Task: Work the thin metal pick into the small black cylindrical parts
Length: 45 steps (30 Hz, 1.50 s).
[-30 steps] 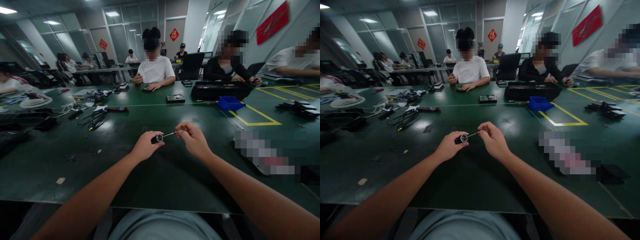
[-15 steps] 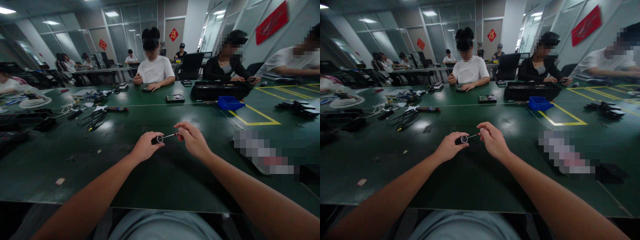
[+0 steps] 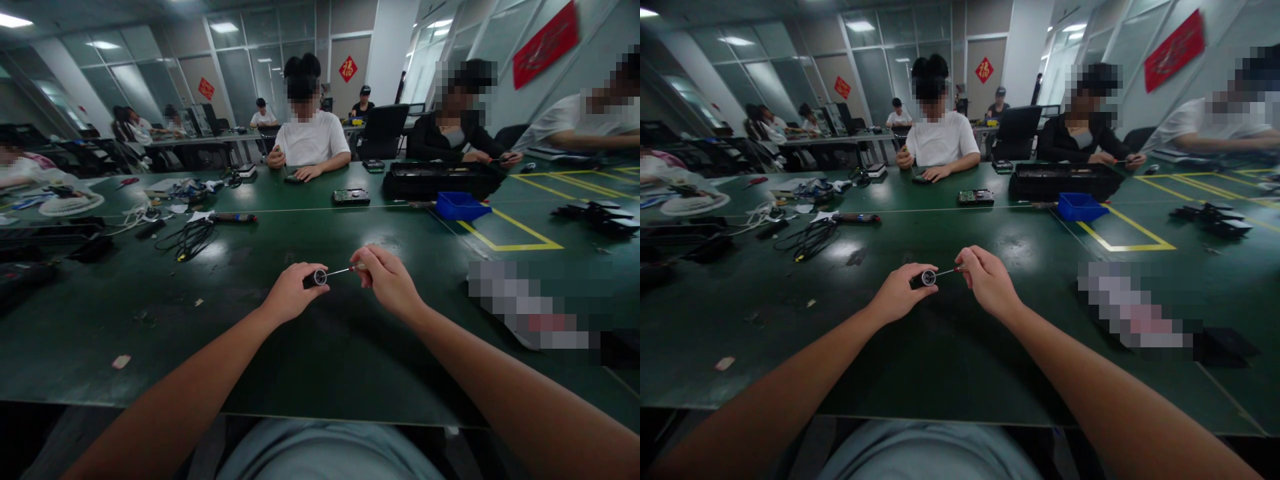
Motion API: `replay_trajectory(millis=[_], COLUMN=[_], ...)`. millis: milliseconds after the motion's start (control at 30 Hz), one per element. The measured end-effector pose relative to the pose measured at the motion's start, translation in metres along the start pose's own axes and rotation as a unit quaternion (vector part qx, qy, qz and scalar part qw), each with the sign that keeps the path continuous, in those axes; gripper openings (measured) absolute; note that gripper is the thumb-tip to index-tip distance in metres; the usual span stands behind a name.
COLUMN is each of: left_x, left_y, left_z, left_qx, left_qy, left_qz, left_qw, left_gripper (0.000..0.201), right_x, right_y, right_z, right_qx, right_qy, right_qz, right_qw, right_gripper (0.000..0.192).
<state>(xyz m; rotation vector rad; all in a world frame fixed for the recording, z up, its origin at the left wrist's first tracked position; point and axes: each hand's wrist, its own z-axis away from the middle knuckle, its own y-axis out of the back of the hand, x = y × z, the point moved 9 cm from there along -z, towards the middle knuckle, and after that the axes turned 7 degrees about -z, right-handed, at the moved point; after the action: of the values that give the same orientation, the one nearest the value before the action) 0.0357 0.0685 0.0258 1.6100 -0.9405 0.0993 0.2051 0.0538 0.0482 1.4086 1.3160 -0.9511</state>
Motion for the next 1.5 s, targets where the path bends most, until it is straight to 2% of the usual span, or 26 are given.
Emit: replay_trajectory(millis=[133,300,400,533,633,833,1033,1300,1500], left_x=[-0.001,0.001,0.003,0.005,0.006,0.004,0.004,0.003,0.002], left_y=[0.002,0.002,0.001,0.002,0.003,0.003,0.003,0.002,0.003], left_z=[0.000,0.000,0.001,0.000,-0.001,0.000,0.000,0.000,0.000], left_qx=[0.009,0.010,0.012,0.016,0.010,0.009,0.015,0.013,0.015], left_qy=[0.003,-0.004,-0.015,-0.023,-0.026,-0.013,-0.012,-0.010,-0.007], left_qz=[0.002,0.007,0.012,0.017,0.009,0.000,0.000,0.000,-0.008], left_qw=[1.000,1.000,1.000,0.999,1.000,1.000,1.000,1.000,1.000], left_gripper=[0.036,0.035,0.035,0.035,0.036,0.037,0.036,0.037,0.036], right_x=[0.003,0.009,0.023,0.051,0.061,0.040,0.016,0.003,-0.012], right_y=[0.008,0.007,0.008,0.002,-0.002,0.012,0.011,0.012,0.014], right_z=[0.000,-0.005,-0.007,-0.007,-0.006,-0.008,-0.004,-0.002,0.003], right_qx=[0.048,0.053,0.072,0.088,0.089,0.116,0.087,0.087,0.086], right_qy=[0.011,0.018,-0.034,-0.163,-0.209,-0.081,0.019,0.033,0.049], right_qz=[-0.014,-0.092,-0.181,-0.313,-0.347,-0.251,-0.104,-0.028,0.088], right_qw=[0.999,0.994,0.980,0.932,0.910,0.958,0.991,0.995,0.991], right_gripper=[0.009,0.018,0.023,0.021,0.021,0.021,0.023,0.024,0.034])
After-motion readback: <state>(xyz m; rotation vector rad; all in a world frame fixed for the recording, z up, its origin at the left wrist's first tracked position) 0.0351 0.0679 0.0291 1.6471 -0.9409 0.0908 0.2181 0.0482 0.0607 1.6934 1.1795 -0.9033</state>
